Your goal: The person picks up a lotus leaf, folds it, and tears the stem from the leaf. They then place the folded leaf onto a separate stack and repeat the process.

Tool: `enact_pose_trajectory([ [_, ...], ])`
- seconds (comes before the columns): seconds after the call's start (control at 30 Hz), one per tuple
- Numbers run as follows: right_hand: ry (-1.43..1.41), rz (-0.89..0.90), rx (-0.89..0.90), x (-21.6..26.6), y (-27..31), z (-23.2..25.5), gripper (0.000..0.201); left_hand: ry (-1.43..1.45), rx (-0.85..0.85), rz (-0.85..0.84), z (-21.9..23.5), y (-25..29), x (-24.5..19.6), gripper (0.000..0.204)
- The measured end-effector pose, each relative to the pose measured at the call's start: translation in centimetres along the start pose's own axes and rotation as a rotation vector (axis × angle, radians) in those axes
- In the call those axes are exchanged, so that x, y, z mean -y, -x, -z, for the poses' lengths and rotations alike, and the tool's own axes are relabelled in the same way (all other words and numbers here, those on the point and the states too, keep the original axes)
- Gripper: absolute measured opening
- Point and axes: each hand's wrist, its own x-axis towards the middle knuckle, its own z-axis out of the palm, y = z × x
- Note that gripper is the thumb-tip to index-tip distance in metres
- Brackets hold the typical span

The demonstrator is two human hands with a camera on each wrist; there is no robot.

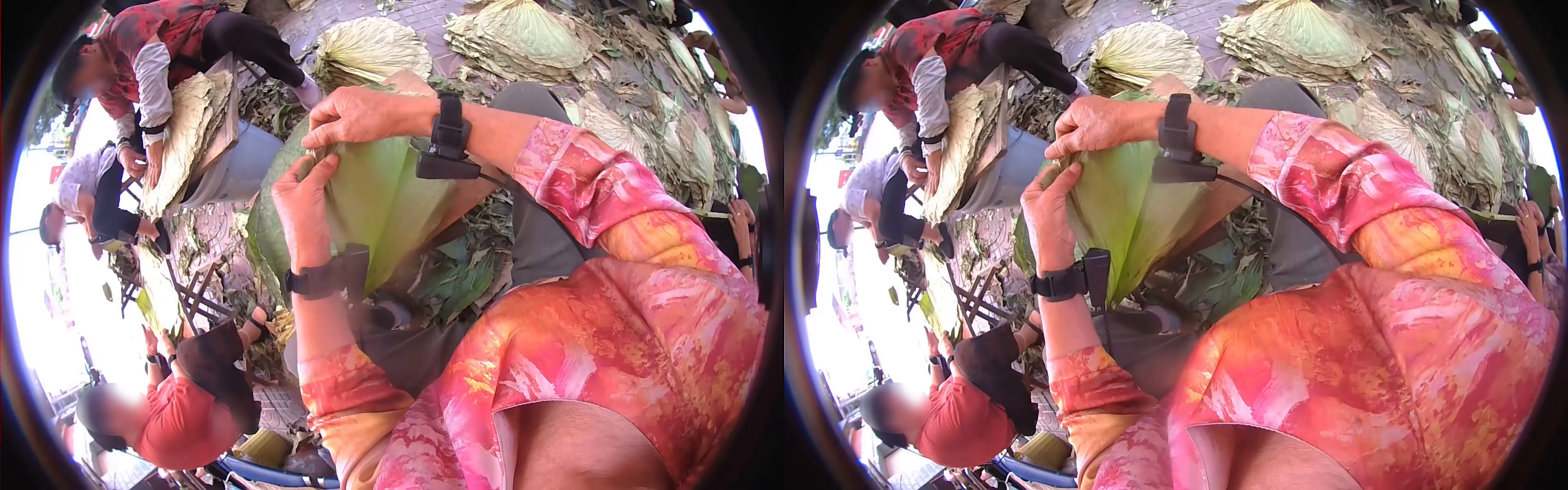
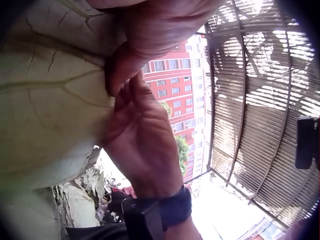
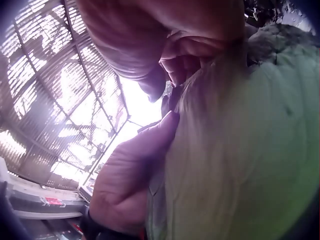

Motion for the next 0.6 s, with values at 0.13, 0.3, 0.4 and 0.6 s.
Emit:
enact_pose_trajectory([
  [0.13, 0.007, 0.214, 0.003, -0.1, 0.5, -0.5, 0.017, -0.141, -0.018, -0.042, 0.1, 0.0, -0.1, 0.014],
  [0.3, 0.063, 0.347, -0.096, 0.0, 0.7, -0.8, 0.016, -0.102, -0.048, -0.064, -0.1, 0.0, 0.0, 0.014],
  [0.4, 0.074, 0.33, -0.104, 0.2, 0.8, -0.9, 0.016, -0.096, -0.064, -0.085, -0.1, 0.0, 0.2, 0.014],
  [0.6, 0.205, 0.258, -0.172, -0.6, 0.2, -1.3, 0.018, -0.33, -0.1, -0.207, -0.3, -0.2, 0.8, 0.015],
])
